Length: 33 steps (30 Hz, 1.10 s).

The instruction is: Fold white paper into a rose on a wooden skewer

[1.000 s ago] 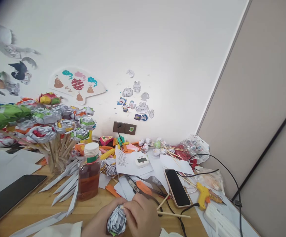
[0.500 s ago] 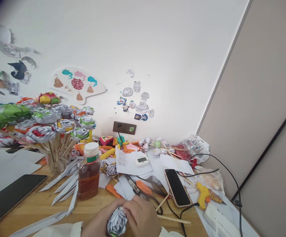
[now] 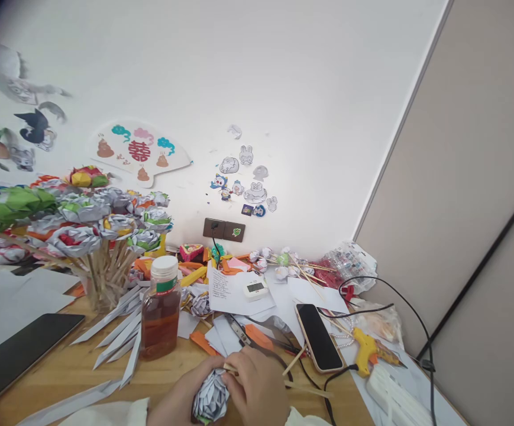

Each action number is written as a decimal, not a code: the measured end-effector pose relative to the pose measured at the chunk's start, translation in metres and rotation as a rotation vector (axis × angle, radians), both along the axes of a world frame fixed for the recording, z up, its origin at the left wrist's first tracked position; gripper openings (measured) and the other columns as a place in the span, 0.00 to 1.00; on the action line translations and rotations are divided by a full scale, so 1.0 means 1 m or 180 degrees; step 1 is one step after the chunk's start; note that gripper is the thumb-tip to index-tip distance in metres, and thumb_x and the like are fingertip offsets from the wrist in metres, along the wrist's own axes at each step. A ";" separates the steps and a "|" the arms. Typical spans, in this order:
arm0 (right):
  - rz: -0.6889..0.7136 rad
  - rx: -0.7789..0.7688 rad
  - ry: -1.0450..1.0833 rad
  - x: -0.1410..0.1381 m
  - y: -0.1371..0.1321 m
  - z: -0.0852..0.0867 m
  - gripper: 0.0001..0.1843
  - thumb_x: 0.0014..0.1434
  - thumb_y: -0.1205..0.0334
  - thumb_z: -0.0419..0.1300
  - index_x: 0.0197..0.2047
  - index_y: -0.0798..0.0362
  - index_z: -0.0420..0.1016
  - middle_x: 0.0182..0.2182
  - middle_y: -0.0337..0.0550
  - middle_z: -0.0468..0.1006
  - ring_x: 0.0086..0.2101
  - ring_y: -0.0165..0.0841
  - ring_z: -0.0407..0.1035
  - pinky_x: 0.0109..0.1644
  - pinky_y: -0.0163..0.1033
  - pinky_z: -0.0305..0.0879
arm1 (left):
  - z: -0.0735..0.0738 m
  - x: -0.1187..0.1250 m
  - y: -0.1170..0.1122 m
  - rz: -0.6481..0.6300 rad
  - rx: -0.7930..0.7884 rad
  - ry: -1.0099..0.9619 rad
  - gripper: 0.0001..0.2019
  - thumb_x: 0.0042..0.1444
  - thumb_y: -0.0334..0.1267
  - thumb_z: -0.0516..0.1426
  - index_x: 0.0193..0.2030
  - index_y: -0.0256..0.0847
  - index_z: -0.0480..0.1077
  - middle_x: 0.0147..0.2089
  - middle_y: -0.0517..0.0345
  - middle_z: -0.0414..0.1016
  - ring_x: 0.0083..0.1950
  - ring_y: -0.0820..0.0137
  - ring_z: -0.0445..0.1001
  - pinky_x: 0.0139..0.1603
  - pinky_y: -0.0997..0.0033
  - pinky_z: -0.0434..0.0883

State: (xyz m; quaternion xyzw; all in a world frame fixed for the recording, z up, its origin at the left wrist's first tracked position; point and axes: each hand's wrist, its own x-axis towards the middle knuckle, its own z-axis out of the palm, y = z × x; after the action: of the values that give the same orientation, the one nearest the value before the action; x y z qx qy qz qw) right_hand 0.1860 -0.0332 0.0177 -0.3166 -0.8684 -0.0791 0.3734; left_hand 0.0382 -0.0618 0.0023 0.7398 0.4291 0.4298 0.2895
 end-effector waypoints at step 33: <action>0.0016 0.0386 -0.0152 0.000 -0.001 -0.003 0.21 0.62 0.60 0.38 0.28 0.53 0.69 0.19 0.41 0.68 0.21 0.30 0.63 0.23 0.34 0.55 | -0.011 -0.003 0.007 -0.0089 -0.0167 0.0184 0.26 0.34 0.23 0.53 0.45 0.43 0.60 0.40 0.58 0.72 0.40 0.67 0.70 0.40 0.75 0.66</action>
State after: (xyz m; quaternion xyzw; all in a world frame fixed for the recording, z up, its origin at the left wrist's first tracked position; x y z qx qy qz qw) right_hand 0.1863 -0.0344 0.0151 -0.2893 -0.8714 -0.1383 0.3713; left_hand 0.0351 -0.0552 -0.0092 0.7500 0.4380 0.3928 0.3022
